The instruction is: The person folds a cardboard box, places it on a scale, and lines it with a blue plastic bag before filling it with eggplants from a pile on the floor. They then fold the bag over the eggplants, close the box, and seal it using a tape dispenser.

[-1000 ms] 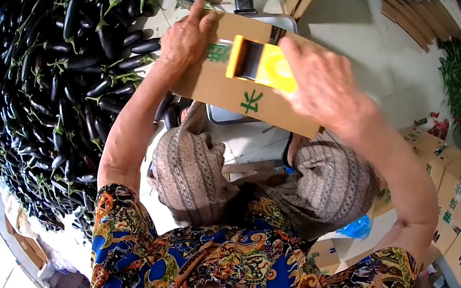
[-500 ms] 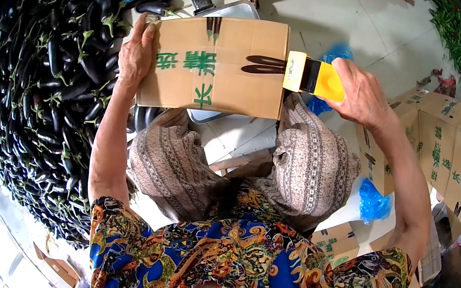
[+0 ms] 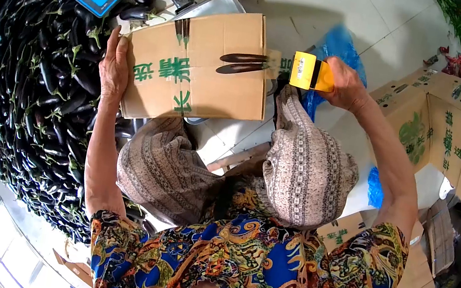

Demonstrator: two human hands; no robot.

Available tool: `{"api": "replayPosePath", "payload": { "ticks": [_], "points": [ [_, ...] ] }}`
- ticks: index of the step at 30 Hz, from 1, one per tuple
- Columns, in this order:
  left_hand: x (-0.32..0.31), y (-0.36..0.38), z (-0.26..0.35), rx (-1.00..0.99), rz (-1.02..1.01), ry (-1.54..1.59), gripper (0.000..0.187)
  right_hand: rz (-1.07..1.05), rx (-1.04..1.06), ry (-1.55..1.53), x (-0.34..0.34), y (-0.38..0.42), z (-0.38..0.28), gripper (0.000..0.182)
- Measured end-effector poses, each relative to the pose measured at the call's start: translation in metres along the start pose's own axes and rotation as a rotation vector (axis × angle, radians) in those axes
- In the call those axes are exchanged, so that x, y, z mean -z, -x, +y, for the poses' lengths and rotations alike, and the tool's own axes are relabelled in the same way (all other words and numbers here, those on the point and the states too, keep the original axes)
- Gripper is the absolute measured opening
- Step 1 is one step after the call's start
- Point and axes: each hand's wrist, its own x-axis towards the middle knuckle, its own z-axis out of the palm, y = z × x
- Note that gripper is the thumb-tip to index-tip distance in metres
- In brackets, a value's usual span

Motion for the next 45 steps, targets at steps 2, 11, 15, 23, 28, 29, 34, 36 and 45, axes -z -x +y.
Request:
{"api": "replayPosePath", "payload": {
  "ticks": [2,11,15,23,28,29,34,36,45],
  "points": [
    [0.0,0.001,0.001,-0.024,0.006,0.031,0.05,-0.068,-0.087,-0.021,-0.008,0.022,0.016,0.048],
    [0.004,0.0,0.007,-0.038,-0.037,0.033,0.055,-0.248,-0.306,0.034,-0.006,0.026,0.015,0.045],
    [0.001,-0.001,0.004,-0.067,-0.005,0.032,0.056,-0.208,-0.332,0.197,-0.013,-0.012,-0.035,0.038],
    [0.004,0.004,0.004,-0.03,-0.066,0.158,0.054,-0.625,0.061,0.716,-0.049,-0.096,-0.044,0.016],
    [0.009,0.005,0.013,0.114,-0.239,0.644,0.065,-0.474,-0.597,0.171,-0.01,-0.107,0.007,0.052],
    [0.01,0.009,0.015,0.131,-0.236,0.704,0.066,-0.391,-0.669,0.092,-0.013,-0.106,0.013,0.058],
    [-0.005,0.011,0.0,-0.107,0.062,-0.131,0.066,0.426,-0.355,-0.157,-0.022,-0.126,-0.036,0.069],
    [-0.007,0.02,0.049,-0.485,0.196,-0.312,0.061,0.387,-0.165,0.074,0.01,-0.143,-0.09,0.065],
    [-0.039,0.02,0.086,-0.615,-0.035,-0.391,0.063,0.094,-0.007,0.159,-0.015,-0.146,-0.131,0.082]
  ]
}}
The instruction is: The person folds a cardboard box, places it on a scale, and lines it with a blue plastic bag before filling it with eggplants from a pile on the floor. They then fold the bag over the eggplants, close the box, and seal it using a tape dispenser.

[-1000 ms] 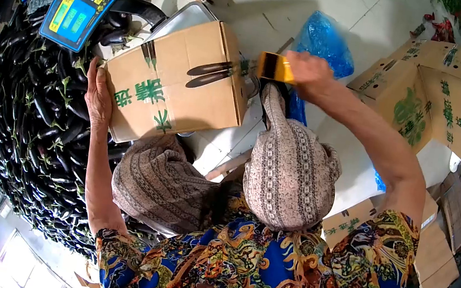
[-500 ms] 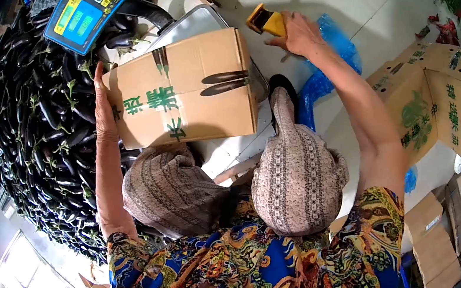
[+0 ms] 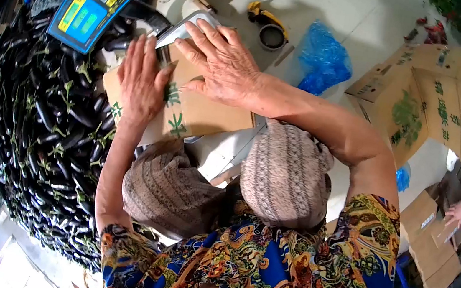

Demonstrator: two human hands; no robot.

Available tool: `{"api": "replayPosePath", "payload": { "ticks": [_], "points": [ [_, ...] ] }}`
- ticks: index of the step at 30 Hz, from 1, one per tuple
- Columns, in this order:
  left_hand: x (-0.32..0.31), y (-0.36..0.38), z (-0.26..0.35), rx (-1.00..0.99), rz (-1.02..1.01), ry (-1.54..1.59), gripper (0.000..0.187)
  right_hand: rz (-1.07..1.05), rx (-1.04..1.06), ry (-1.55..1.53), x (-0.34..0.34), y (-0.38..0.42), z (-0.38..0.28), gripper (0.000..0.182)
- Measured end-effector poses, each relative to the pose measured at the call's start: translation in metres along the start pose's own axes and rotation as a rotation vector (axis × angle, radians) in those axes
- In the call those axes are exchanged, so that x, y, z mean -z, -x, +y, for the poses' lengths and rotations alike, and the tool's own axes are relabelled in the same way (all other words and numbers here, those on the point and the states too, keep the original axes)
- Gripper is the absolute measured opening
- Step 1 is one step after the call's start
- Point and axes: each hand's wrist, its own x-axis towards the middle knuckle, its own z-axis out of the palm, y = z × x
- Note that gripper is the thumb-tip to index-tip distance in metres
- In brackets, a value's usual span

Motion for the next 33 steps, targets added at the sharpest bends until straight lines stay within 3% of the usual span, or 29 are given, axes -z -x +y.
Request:
{"api": "replayPosePath", "payload": {
  "ticks": [2,5,7,9,11,12,15,20,25,26,28,30,33],
  "points": [
    [0.007,0.008,-0.014,0.022,-0.035,-0.137,0.062,0.08,-0.06,-0.085,-0.001,0.006,0.007,0.08],
    [0.006,0.029,-0.06,0.074,-0.019,-0.056,0.06,0.177,-0.281,-0.187,-0.001,0.018,0.018,0.075],
    [0.006,0.034,-0.068,0.224,-0.005,0.415,0.06,0.326,-0.314,-0.483,-0.016,0.021,0.026,0.079],
    [-0.001,0.035,-0.067,0.324,0.129,0.991,0.068,0.255,-0.59,-0.932,-0.006,0.026,0.032,0.084],
    [-0.003,0.034,-0.057,0.63,0.111,1.396,0.07,0.224,-0.639,-1.315,-0.007,0.026,0.04,0.085],
    [-0.018,0.04,-0.066,0.559,0.153,1.557,0.076,0.203,-0.651,-1.462,-0.011,0.031,0.045,0.086],
    [-0.033,0.045,-0.056,0.697,0.117,2.008,0.075,0.168,-0.808,-1.889,-0.026,0.037,0.052,0.076],
    [-0.056,0.065,-0.01,0.912,-0.079,2.2,0.076,0.096,-0.991,-1.608,-0.045,0.049,0.058,0.078],
    [-0.07,0.09,0.063,1.066,-0.318,2.23,0.076,0.138,-0.952,-1.93,-0.161,0.068,0.108,0.071],
    [-0.071,0.094,0.078,1.078,-0.364,2.231,0.077,0.061,-1.06,-2.085,-0.14,0.068,0.101,0.068],
    [-0.075,0.104,0.114,1.097,-0.456,2.238,0.077,0.12,-0.768,-1.558,-0.117,0.07,0.098,0.066],
    [-0.076,0.112,0.136,1.12,-0.534,2.23,0.077,0.092,-0.698,-1.454,-0.093,0.072,0.089,0.066],
    [-0.073,0.121,0.153,1.12,-0.631,2.198,0.077,-0.074,-0.912,-1.907,-0.025,0.064,0.053,0.067]
  ]
}}
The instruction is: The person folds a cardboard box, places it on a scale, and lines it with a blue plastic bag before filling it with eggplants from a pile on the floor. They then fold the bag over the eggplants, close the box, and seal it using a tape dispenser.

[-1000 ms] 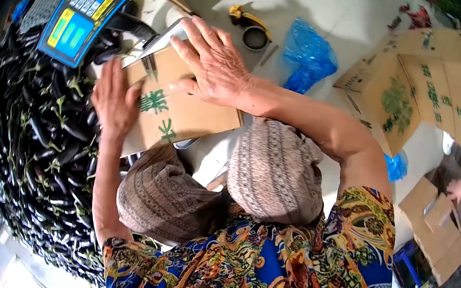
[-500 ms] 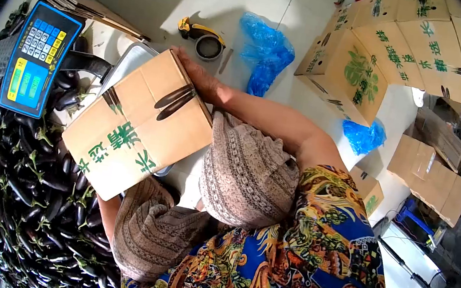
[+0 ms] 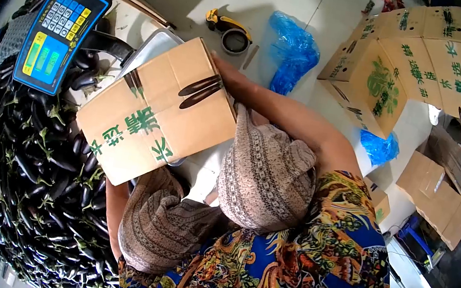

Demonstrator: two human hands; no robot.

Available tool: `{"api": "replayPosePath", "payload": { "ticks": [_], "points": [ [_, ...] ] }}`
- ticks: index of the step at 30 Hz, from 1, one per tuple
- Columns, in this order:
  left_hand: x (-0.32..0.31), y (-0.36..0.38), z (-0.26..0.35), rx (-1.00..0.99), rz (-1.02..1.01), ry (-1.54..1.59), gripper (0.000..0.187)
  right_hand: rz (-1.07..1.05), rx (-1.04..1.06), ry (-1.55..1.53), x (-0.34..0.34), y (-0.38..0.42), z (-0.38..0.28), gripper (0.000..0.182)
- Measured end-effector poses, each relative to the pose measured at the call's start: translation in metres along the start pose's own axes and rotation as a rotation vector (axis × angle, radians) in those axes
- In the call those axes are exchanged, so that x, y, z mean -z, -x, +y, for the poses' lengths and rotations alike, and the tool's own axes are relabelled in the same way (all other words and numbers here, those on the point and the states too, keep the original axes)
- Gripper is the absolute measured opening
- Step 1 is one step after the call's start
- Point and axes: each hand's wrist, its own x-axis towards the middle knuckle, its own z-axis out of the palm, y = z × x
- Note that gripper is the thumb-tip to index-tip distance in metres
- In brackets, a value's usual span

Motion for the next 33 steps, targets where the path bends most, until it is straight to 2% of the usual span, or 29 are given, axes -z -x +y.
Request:
{"api": "replayPosePath", "payload": {
  "ticks": [4,5,7,9,12,15,19,23,25,27,29,32,33],
  "points": [
    [0.006,0.007,0.009,0.048,-0.017,-0.111,0.078,0.048,-0.115,-0.126,-0.005,0.002,0.0,0.071],
    [0.011,0.01,0.02,0.048,-0.02,-0.151,0.078,0.044,-0.058,-0.124,0.005,-0.005,0.009,0.072],
    [0.028,0.019,0.053,0.037,0.0,-0.22,0.078,0.035,0.058,-0.122,0.025,-0.02,0.027,0.074],
    [0.046,0.025,0.097,-0.014,0.035,-0.285,0.078,0.003,0.059,-0.09,0.009,0.007,0.003,0.073],
    [0.056,0.028,0.17,-0.136,0.066,-0.36,0.079,0.062,0.095,-0.133,-0.004,0.028,-0.035,0.07],
    [0.029,0.007,0.218,-0.229,0.017,-0.427,0.079,0.163,0.186,-0.195,0.003,0.061,-0.07,0.066],
    [-0.054,-0.051,0.241,-0.265,-0.183,-0.506,0.079,0.364,0.338,-0.167,0.042,0.138,-0.101,0.066],
    [-0.164,-0.112,0.222,-0.231,-0.468,-0.574,0.08,0.66,0.487,-0.121,0.086,0.225,-0.124,0.067],
    [-0.246,-0.104,0.19,-0.134,-0.491,-0.545,0.075,0.814,0.545,-0.096,0.111,0.261,-0.134,0.067],
    [-0.273,-0.129,0.161,-0.255,-0.678,-0.724,0.078,0.969,0.573,-0.087,0.142,0.279,-0.145,0.067],
    [-0.298,-0.155,0.112,-0.205,-0.737,-0.841,0.08,1.082,0.589,-0.109,0.167,0.296,-0.143,0.067],
    [-0.31,-0.153,0.08,-0.364,-0.802,-1.136,0.083,1.074,0.705,-0.168,0.226,0.315,-0.107,0.068],
    [-0.309,-0.157,0.079,-0.34,-0.843,-1.14,0.086,1.043,0.759,-0.176,0.256,0.323,-0.088,0.068]
  ]
}}
